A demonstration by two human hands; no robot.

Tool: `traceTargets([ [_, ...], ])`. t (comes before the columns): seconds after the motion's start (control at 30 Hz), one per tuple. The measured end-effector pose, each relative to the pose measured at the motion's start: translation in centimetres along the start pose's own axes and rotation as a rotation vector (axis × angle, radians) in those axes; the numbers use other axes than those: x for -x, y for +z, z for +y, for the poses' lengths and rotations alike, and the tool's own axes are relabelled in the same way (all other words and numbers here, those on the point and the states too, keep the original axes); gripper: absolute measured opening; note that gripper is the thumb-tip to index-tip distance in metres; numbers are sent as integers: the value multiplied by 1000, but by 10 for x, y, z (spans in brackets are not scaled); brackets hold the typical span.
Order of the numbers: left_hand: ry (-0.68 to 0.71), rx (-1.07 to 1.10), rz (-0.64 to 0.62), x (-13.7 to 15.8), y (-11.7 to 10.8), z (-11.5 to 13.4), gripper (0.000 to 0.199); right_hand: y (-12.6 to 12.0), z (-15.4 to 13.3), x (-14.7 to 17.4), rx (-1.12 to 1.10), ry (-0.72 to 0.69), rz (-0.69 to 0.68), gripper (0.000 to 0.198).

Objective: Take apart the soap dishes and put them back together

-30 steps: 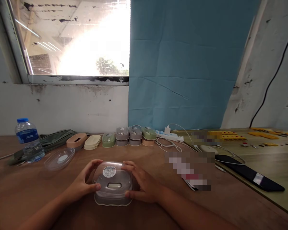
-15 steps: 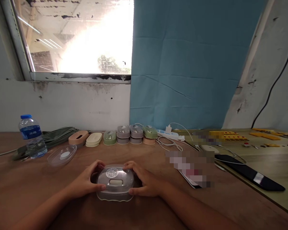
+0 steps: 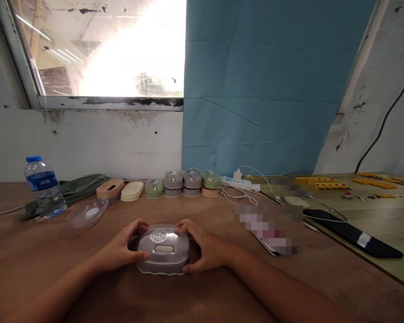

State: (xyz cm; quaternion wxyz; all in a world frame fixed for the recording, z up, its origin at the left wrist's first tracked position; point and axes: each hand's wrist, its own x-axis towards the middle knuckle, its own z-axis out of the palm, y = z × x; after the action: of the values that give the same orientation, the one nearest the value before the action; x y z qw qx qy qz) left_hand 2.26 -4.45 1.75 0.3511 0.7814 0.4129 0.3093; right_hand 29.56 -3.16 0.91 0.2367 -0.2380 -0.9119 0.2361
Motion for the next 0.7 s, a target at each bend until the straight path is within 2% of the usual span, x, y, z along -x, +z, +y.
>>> traceTargets([
  [0.27,-39,26,-22,1,-3,5,52,-1,-6,-1,13,44,-9,71],
  [0.7,-80,27,-65,2,-5,5,56,-3,-9,-1,42,111,-32,69],
])
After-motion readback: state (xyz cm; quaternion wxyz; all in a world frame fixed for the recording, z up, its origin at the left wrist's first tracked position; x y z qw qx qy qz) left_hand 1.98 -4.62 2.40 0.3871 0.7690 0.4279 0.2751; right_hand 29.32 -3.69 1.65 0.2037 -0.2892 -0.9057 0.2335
